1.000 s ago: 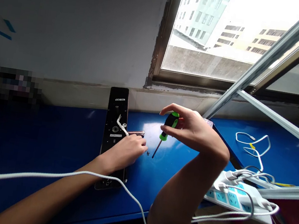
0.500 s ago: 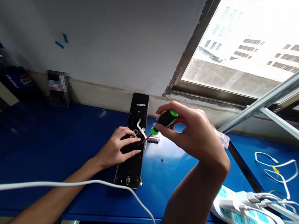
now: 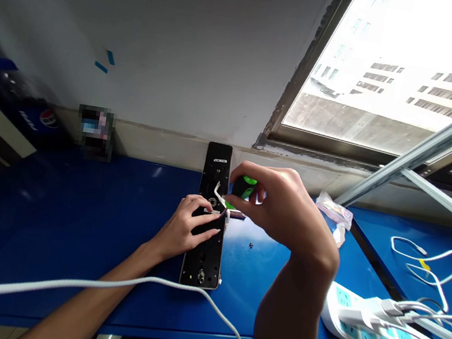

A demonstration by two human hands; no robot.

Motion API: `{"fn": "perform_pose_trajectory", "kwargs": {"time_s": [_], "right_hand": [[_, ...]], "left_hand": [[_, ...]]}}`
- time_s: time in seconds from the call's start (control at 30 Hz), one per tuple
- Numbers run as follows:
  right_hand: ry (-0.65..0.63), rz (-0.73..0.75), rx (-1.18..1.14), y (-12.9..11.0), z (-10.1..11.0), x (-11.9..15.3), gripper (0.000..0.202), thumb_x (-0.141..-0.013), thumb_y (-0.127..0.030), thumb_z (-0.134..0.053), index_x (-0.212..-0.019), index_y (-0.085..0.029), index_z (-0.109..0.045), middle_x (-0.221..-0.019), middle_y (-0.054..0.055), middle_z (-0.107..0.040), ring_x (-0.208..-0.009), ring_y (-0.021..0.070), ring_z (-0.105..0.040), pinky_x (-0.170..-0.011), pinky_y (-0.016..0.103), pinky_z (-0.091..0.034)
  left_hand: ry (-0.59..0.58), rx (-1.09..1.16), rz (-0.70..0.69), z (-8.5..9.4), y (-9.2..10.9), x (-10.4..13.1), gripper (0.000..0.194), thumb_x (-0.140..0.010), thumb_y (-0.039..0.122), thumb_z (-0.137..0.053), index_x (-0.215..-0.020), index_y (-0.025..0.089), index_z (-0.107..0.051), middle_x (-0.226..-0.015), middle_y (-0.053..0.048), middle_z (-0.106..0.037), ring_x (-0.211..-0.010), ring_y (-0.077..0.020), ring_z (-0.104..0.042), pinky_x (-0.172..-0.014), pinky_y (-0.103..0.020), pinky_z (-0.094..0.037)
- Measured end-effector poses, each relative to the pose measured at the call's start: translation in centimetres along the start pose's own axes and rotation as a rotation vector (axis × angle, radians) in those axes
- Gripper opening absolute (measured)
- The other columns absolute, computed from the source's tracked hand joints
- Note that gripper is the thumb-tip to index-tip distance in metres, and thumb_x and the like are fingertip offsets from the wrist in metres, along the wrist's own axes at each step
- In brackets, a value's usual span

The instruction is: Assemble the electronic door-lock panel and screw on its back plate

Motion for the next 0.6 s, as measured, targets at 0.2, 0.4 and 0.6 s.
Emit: {"fn": "perform_pose_trajectory", "kwargs": {"time_s": [0.2, 0.4, 0.6], "right_hand": [[0.039, -0.175, -0.025, -0.6, -0.9, -0.3, 0.037, -0.095, -0.053, -0.074, -0.078, -0.021, -0.067, -0.065, -0.002, -0.065, -0.056, 0.0109, -0.051, -0.053, 0.027, -0.034], [-0.103, -0.015, -0.068, -2.3, -1.2, 0.2, 0.014, -0.095, -0.012, -0.063, -0.101, -0.022, -0.07, -0.087, -0.001, -0.073, -0.07, 0.0109, -0.056, -0.065, 0.026, -0.04], [-0.096, -0.103, -0.02, -2.6, -1.3, 0.6, 0.007, -0.099, -0.026, -0.066, -0.097, -0.024, -0.072, -0.081, -0.003, -0.072, -0.066, 0.0111, -0.054, -0.063, 0.026, -0.039]], "left_hand": [[0.011, 0.011, 0.022, -0.1, -0.1, 0.1, 0.026, -0.096, 0.028, -0.078, -0.122, 0.024, -0.078, -0.119, -0.009, -0.067, -0.121, -0.029, -0.056, -0.11, -0.052, -0.05], [0.056, -0.012, 0.048, 0.0, -0.3, 0.2, 0.02, -0.093, 0.032, -0.082, -0.112, 0.027, -0.082, -0.123, -0.009, -0.065, -0.128, -0.0328, -0.052, -0.109, -0.054, -0.05], [0.079, -0.003, 0.086, 0.0, -0.5, 0.2, 0.018, -0.092, 0.033, -0.083, -0.109, 0.028, -0.084, -0.126, -0.009, -0.063, -0.126, -0.0328, -0.052, -0.107, -0.054, -0.051]]}}
Point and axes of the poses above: each hand's wrist, its own x-axis away from the middle knuckle, its own z-axis out of the back of the hand, y = z × x, the point moved 5 cm from there along -x, towards the middle knuckle
